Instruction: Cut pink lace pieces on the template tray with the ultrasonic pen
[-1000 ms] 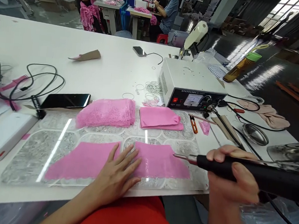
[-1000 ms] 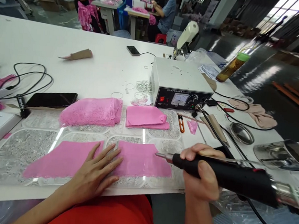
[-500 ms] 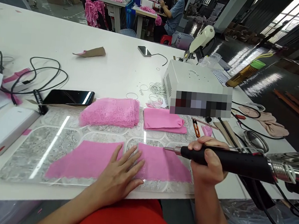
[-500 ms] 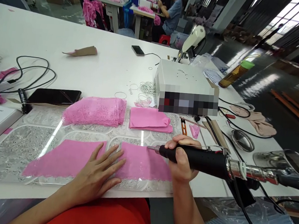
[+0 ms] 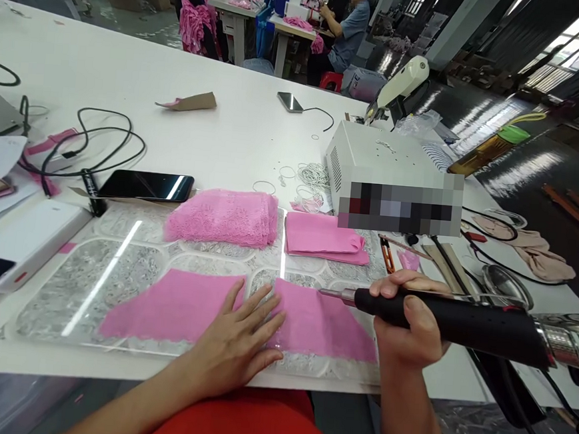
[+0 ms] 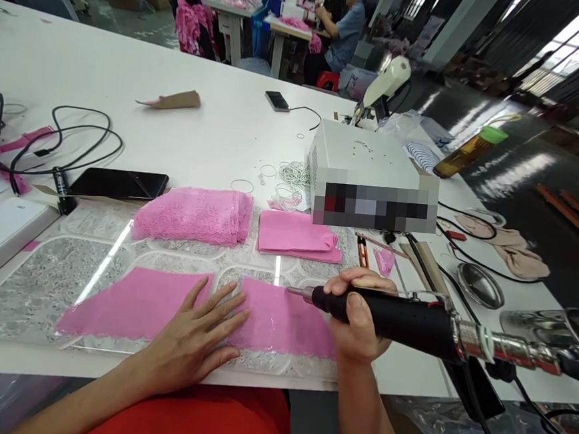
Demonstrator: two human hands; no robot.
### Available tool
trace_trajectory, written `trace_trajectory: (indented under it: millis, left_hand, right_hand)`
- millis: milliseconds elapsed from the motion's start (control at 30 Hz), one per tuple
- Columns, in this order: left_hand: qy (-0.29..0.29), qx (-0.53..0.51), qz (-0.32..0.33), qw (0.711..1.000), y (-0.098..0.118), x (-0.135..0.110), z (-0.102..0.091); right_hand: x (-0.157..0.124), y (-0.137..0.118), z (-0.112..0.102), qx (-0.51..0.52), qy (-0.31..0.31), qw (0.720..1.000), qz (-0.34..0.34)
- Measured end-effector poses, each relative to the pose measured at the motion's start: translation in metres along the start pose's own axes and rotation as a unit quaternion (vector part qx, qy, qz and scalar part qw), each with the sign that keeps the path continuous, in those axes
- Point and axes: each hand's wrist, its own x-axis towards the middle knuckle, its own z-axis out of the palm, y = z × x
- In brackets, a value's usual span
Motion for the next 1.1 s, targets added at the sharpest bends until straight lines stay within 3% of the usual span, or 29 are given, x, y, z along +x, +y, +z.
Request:
trace_trajectory:
  millis: [233, 533, 733, 800, 1100]
  left_hand:
    - [-0.011, 0.006, 0.009, 1.0, 0.0, -0.001, -0.001]
    - [-0.018, -0.004, 0.008, 1.0, 0.001, 0.001, -0.004]
    - [0.11, -0.028, 0.046, 0.992, 0.004, -0.001, -0.022]
    - [0.129, -0.037, 0.054, 0.99, 0.004, -0.004, -0.028]
    - [0.05, -0.082, 0.078, 0.992, 0.006, -0.009, -0.03]
  right_hand:
    - [-0.004, 0.005, 0.015, 0.014, -0.027, 0.999, 0.01]
    - [-0.005, 0.006, 0.017, 0.006, -0.038, 0.999, 0.022]
    - [-0.005, 0.0, 0.016, 0.021, 0.004, 0.999, 0.036]
    - [-0.007, -0.003, 0.014, 0.029, 0.014, 0.998, 0.047]
    - [-0.025, -0.005, 0.03, 0.092, -0.04, 0.991, 0.088]
